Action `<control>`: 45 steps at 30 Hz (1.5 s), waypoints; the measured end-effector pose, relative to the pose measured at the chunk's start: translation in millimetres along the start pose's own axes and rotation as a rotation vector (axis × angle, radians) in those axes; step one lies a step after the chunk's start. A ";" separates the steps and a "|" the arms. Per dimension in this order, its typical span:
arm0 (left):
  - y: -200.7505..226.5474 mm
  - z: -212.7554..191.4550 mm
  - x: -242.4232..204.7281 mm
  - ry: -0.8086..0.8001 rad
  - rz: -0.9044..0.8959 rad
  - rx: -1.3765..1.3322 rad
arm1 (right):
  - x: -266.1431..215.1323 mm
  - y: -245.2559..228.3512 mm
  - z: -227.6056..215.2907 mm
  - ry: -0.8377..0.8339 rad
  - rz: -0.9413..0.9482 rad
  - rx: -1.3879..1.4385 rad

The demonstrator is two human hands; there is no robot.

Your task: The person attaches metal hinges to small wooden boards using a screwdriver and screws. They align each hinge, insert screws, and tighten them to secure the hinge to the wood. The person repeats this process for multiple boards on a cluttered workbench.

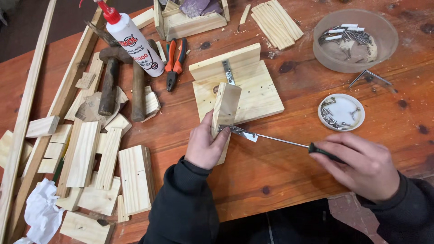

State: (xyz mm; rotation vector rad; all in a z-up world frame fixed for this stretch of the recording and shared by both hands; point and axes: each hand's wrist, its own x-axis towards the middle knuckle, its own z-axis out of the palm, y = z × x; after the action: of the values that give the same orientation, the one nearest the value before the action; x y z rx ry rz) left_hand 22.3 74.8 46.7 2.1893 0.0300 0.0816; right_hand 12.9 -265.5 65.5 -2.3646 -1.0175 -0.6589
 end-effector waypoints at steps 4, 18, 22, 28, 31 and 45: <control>4.5 -1.4 -0.1 -0.021 0.019 0.010 | 1.9 2.0 -2.2 -0.043 0.040 0.026; 6.9 -1.8 -0.3 -0.048 0.023 -0.036 | -2.5 6.2 -5.4 -0.068 -0.017 -0.071; 6.6 -1.5 -0.4 -0.050 0.005 -0.005 | -3.3 5.8 -2.3 -0.105 0.039 -0.048; 6.7 -0.4 -1.6 -0.046 0.036 -0.006 | -6.4 12.2 -3.9 -0.106 -0.055 -0.093; 6.4 -0.4 -1.6 -0.050 0.032 -0.005 | -0.5 8.0 -8.0 -0.034 -0.124 -0.130; 15.2 -3.1 -2.7 -0.092 0.043 -0.042 | -24.4 18.0 12.9 -0.176 0.089 -0.006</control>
State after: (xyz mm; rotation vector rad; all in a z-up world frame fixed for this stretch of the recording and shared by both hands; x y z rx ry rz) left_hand 19.3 68.3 60.8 2.1493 -0.0706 0.0059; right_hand 14.8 -281.6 36.8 -2.4913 -0.9766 -0.4279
